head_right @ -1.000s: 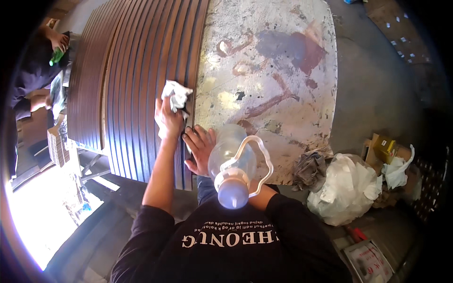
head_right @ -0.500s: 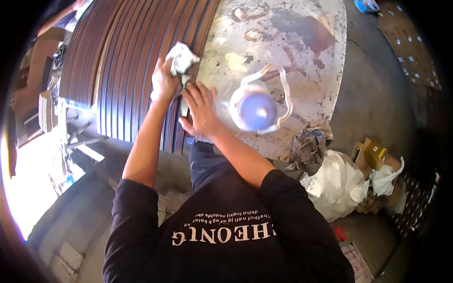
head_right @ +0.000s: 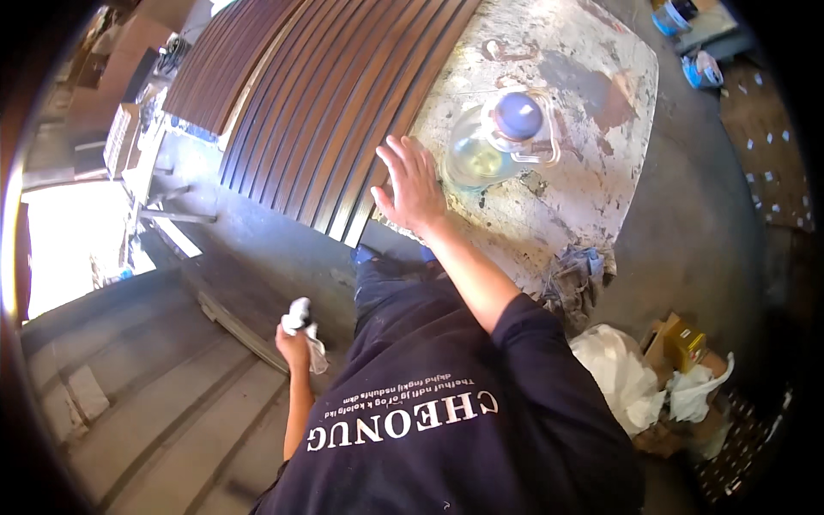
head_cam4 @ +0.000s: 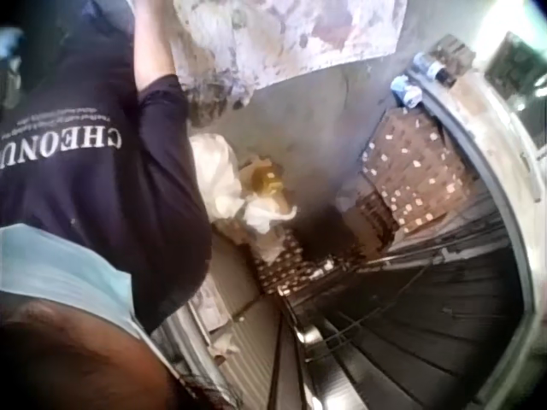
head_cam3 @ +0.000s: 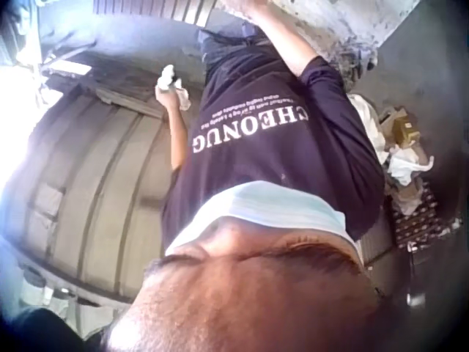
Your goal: The person wipes down a series of slotted wood panels on a workbench using a white cloth and a liquid cleaner poured from a plastic bottle.
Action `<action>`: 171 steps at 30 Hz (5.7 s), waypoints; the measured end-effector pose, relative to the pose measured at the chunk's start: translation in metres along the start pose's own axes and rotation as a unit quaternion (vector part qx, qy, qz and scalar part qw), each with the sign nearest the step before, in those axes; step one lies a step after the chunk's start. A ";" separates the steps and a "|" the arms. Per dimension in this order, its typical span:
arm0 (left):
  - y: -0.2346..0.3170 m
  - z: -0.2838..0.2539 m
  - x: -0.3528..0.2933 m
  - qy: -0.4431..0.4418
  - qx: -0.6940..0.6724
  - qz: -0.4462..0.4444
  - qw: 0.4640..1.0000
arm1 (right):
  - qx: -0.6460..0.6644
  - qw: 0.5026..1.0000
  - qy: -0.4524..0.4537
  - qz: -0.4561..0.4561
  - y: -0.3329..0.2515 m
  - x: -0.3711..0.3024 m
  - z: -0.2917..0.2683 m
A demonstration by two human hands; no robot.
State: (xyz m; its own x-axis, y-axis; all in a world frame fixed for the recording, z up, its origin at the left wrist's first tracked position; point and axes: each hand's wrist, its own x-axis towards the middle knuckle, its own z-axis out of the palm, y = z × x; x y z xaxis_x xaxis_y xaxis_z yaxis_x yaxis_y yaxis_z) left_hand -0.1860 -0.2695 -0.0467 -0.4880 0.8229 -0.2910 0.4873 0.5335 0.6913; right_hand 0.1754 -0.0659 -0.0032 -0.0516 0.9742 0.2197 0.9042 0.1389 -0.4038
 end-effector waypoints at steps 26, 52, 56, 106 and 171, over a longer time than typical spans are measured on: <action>0.211 0.066 0.000 -0.361 -0.775 -0.117 0.506 | 0.296 0.906 0.295 -0.073 0.032 0.023 -0.123; 0.223 0.111 0.005 -0.374 -0.705 -0.125 0.590 | -0.031 0.905 -0.392 -0.161 -0.032 0.006 -0.179; 0.226 0.113 0.000 -0.364 -0.709 -0.138 0.588 | -0.076 0.893 -0.429 -0.114 -0.039 0.008 -0.185; 0.212 0.108 0.048 -0.124 0.271 0.437 0.848 | 0.089 0.990 0.107 0.014 0.054 0.034 -0.007; 0.344 0.199 0.116 -0.116 0.307 0.523 0.787 | 0.071 0.989 0.000 0.127 0.035 0.044 -0.014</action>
State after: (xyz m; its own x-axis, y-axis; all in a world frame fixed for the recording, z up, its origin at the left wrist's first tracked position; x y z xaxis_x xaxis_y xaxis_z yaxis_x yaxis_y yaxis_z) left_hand 0.0695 0.0486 0.0259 0.5230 0.8500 0.0633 0.8269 -0.5240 0.2044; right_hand 0.2101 -0.0209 0.0045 0.1700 0.9809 0.0944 0.8194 -0.0875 -0.5666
